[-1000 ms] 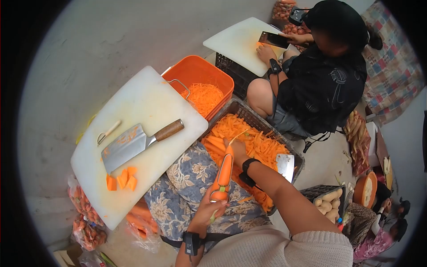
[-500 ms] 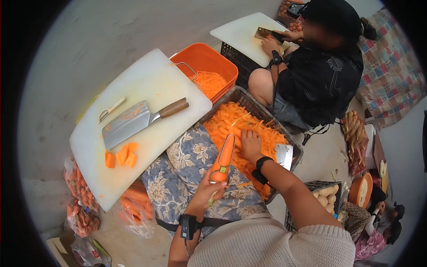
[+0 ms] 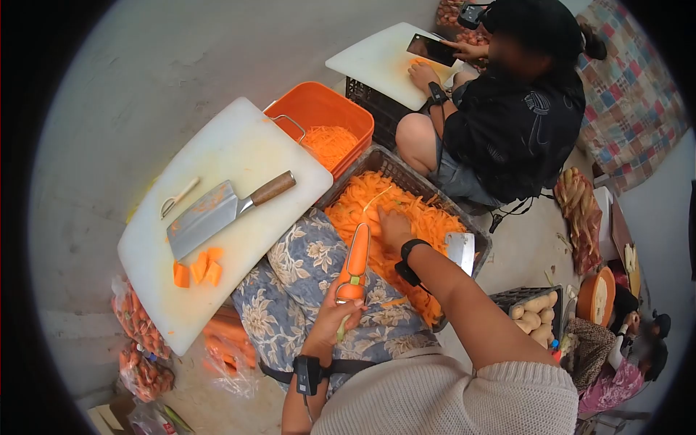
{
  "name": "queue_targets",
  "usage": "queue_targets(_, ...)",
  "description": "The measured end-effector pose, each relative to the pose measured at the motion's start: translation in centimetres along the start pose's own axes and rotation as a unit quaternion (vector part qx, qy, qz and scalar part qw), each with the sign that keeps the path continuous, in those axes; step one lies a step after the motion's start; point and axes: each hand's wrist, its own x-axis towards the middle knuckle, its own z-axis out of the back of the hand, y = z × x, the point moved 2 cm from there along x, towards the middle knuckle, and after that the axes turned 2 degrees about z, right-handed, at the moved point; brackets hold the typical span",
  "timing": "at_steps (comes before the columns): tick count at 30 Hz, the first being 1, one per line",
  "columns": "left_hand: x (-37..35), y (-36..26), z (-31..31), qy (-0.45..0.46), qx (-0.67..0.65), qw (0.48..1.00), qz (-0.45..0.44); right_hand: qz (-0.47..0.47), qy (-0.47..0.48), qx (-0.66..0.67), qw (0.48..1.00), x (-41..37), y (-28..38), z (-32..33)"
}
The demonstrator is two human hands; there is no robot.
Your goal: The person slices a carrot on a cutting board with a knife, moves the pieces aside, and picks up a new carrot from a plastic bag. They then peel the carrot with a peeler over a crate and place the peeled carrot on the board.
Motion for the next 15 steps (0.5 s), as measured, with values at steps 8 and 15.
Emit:
queue_targets(8,0.1,0.0,0.2,0.000,-0.013,1.000,0.001,-0.042,0.011,0.152,0.987,-1.8,-4.2,-2.2)
queue_targets(15,0.0,-0.1,0.1,0.002,-0.008,1.000,0.005,-0.006,0.028,0.225,0.974,-1.8,-8.8,-1.7)
